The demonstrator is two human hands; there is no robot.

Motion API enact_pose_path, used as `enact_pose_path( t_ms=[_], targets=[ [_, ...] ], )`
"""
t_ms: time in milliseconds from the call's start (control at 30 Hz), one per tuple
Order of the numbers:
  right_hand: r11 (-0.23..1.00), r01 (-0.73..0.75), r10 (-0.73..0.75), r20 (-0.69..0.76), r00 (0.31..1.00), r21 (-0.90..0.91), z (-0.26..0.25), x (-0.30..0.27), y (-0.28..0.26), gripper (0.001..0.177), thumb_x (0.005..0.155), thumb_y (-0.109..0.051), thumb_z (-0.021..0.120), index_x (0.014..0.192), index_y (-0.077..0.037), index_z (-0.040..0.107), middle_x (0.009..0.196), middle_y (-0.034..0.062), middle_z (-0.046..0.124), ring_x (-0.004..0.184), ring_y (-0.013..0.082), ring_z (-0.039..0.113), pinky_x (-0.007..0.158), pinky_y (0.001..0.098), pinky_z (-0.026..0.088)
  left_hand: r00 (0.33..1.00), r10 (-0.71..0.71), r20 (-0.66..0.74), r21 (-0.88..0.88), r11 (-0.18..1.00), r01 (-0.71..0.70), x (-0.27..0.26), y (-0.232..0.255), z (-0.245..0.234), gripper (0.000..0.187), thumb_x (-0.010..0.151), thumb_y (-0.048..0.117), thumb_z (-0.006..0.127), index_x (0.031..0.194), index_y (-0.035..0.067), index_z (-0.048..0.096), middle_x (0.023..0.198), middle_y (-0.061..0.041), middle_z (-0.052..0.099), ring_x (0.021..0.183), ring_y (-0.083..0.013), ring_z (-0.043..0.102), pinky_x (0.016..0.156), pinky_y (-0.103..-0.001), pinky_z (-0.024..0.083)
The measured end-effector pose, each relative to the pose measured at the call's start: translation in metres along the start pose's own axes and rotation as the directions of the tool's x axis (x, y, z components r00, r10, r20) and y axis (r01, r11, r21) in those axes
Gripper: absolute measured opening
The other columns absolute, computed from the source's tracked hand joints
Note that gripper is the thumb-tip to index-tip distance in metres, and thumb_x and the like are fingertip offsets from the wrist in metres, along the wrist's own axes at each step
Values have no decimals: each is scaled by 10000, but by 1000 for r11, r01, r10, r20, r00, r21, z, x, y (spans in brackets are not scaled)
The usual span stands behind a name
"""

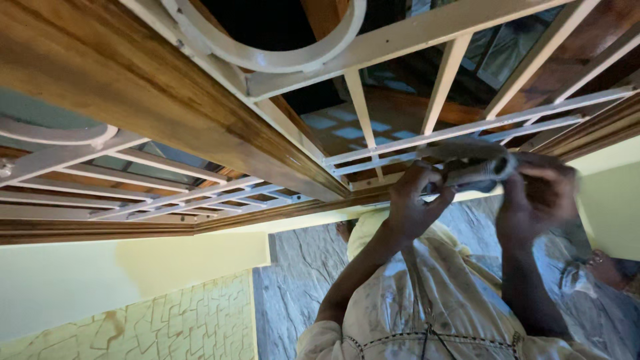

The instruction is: The person wipes the white painted metal grille of a wooden ceiling fixture using a grey cloth. They reach up and rub the surface of the metal bars and decorative elements with both hands, moving systematically across the fixture.

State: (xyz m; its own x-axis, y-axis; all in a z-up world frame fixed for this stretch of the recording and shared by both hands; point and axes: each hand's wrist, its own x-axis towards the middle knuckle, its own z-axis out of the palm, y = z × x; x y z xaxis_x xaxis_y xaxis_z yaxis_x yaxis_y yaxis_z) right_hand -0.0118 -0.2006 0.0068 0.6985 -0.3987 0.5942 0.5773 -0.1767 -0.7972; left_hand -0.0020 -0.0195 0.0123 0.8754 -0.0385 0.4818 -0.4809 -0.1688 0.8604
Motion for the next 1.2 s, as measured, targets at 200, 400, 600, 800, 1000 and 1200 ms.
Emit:
enact_pose_path(
  t_ms=[200, 400, 600, 800, 1000, 1200],
  targets=[
    [845, 329, -264, 207, 942, -422, 28, 7, 3, 156, 1014, -8, 773, 1112, -4, 652, 1177, 186, 673, 1058, 314, 674, 902, 390, 542, 949, 256, -182, 203, 954, -219, 12, 13, -22, 216, 868, 129, 798, 942, 70, 603, 1117, -159, 676, 955, -271, 687, 836, -380, 573],
    [802, 470, -256, 498, 829, -370, 82, 1, -30, 325, 823, -85, 815, 1122, -48, 692, 1359, 202, 614, 1250, 420, 596, 1037, 511, 446, 924, -148, -353, 89, 978, 191, -12, -3, -72, 192, 902, 89, 790, 899, 31, 607, 774, -62, 623, 667, -96, 546, 601, -276, 490],
    [771, 465, -223, 500, 837, -436, 84, -1, -3, 229, 918, -171, 856, 1083, -80, 726, 1349, 187, 646, 1153, 363, 581, 974, 501, 400, 924, -127, -362, 164, 967, 197, -11, -14, -73, 165, 905, 81, 803, 983, 45, 662, 824, -80, 713, 693, -113, 667, 655, -277, 556],
    [678, 515, -266, 478, 837, -525, 40, -5, 32, 243, 966, -154, 825, 1158, -57, 711, 1352, 164, 643, 1343, 382, 555, 1133, 598, 391, 984, 66, -166, 250, 968, -23, 5, 8, -68, 193, 919, 104, 804, 1086, 90, 707, 984, -82, 759, 857, -193, 759, 779, -309, 608],
    [673, 411, -273, 309, 911, -615, 17, 7, 53, 302, 995, -26, 795, 1281, -26, 698, 1340, 234, 567, 1235, 403, 539, 1017, 524, 434, 991, 98, -91, 270, 960, -71, 15, 23, -66, 250, 893, 116, 805, 1120, 93, 702, 1040, -94, 740, 913, -225, 745, 806, -333, 606],
    [682, 491, -357, 339, 870, -543, 62, -8, 33, 283, 853, 47, 816, 1079, -54, 677, 1222, 194, 587, 1183, 387, 547, 945, 499, 461, 932, 136, -337, 383, 924, 3, 13, 8, -84, 167, 931, 62, 772, 1085, 96, 714, 986, -84, 758, 850, -217, 774, 776, -330, 624]
  ],
)
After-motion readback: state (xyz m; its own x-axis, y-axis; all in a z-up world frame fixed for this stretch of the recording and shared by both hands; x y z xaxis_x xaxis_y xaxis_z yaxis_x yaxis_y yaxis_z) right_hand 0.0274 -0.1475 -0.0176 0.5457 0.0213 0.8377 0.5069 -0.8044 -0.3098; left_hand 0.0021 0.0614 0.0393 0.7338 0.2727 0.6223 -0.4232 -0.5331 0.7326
